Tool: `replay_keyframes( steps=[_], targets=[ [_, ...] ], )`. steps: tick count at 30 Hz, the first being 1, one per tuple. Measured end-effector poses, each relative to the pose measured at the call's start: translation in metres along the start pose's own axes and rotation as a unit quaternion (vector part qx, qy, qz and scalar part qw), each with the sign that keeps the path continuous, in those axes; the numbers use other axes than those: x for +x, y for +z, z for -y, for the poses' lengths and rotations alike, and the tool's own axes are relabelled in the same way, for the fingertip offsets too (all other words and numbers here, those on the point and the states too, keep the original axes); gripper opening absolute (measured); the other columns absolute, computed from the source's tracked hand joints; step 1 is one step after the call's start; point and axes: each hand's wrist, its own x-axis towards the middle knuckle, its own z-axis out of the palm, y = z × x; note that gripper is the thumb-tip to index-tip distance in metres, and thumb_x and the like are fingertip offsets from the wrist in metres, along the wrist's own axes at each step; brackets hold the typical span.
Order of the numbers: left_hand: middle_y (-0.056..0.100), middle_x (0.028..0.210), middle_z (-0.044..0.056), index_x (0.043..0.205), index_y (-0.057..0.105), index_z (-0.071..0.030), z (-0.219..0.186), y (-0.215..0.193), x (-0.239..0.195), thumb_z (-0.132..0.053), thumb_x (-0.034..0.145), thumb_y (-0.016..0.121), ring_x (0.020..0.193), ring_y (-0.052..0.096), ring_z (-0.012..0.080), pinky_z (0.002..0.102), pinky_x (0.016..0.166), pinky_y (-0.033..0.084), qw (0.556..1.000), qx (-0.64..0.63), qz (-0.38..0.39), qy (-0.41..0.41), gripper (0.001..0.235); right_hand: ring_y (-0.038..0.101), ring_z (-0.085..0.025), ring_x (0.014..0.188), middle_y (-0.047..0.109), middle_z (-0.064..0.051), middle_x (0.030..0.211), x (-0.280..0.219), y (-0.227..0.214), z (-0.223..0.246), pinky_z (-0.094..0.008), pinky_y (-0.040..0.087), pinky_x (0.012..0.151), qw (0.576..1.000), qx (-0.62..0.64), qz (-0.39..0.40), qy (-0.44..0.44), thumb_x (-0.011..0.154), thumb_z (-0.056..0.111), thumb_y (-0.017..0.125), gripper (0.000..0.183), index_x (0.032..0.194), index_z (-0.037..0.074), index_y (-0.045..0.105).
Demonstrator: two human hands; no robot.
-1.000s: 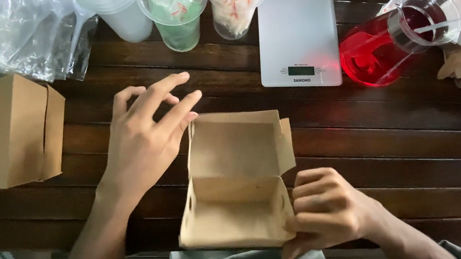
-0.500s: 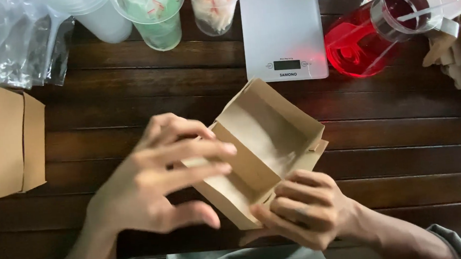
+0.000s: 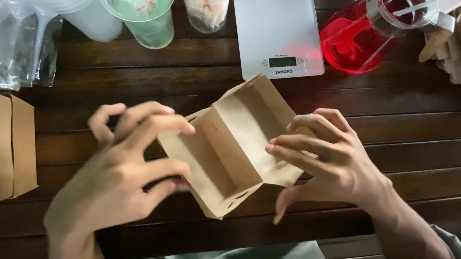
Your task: The person assembles a flat cardboard box by folding its sides and tucking tabs into slots to form a rectangular container. The finished box is placed on the table next to other completed boxes.
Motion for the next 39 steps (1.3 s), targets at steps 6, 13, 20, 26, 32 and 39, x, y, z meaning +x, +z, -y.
replay_keyframes(
  steps=[6,13,20,26,32,39],
  targets=[
    [0.053,0.132,0.003,0.08,0.072,-0.025,-0.002,-0.015,-0.006,-0.02,0.073,0.083,0.124,0.05,0.0279,0.048,0.089,0.024,0.997,0.036,-0.001,-0.067,0.013,0.069,-0.029,0.107,0.077,-0.007,0.109,0.009,-0.008,0.004,-0.049,0.048,0.094,0.991,0.103,0.086,-0.024,0.064,0.077,0.085,0.084,0.109,0.006,0.072],
    [0.05,0.134,0.007,0.091,0.074,-0.024,0.003,-0.021,-0.012,-0.029,0.082,0.073,0.125,0.046,0.0294,0.049,0.095,0.021,0.993,0.039,-0.032,-0.108,0.011,0.071,-0.024,0.091,0.077,-0.009,0.103,0.001,0.0,-0.001,-0.042,0.054,0.086,0.989,0.13,0.069,-0.019,0.095,0.017,0.074,0.02,0.111,0.005,0.07],
    [0.051,0.144,0.02,0.103,0.076,-0.01,-0.015,-0.02,0.0,-0.024,0.103,0.037,0.136,0.046,0.0372,0.051,0.109,0.022,0.984,0.039,-0.127,-0.116,0.042,0.071,-0.022,0.101,0.075,-0.001,0.097,-0.007,0.006,0.005,-0.044,0.046,0.096,0.981,0.164,-0.004,0.104,0.091,0.021,0.076,0.023,0.111,0.01,0.07],
    [0.068,0.102,0.01,0.098,0.069,-0.013,-0.028,0.011,0.013,-0.013,0.092,0.063,0.095,0.068,0.0321,0.053,0.094,0.033,0.944,0.143,-0.287,0.077,0.008,0.066,-0.023,0.101,0.074,0.006,0.089,-0.008,0.012,0.01,-0.046,0.042,0.096,0.977,0.175,-0.012,0.124,0.09,0.023,0.079,0.027,0.113,0.011,0.069],
    [0.068,0.13,0.008,0.129,0.068,-0.012,-0.069,0.029,0.025,-0.03,0.108,0.065,0.112,0.068,0.0274,0.044,0.096,0.052,0.958,0.215,-0.127,0.14,0.027,0.065,-0.028,0.106,0.071,0.01,0.086,-0.007,0.019,0.016,-0.045,0.03,0.093,0.981,0.151,-0.01,0.122,0.092,0.032,0.074,0.029,0.113,0.012,0.067],
    [0.072,0.105,0.008,0.107,0.075,-0.009,-0.067,0.041,0.031,-0.015,0.104,0.062,0.092,0.067,0.0228,0.046,0.089,0.055,0.967,0.2,-0.126,0.095,0.015,0.065,-0.023,0.113,0.077,0.017,0.094,-0.006,0.024,0.015,-0.042,0.028,0.095,0.982,0.137,-0.001,0.128,0.091,0.031,0.08,0.034,0.119,0.017,0.069]
  ],
)
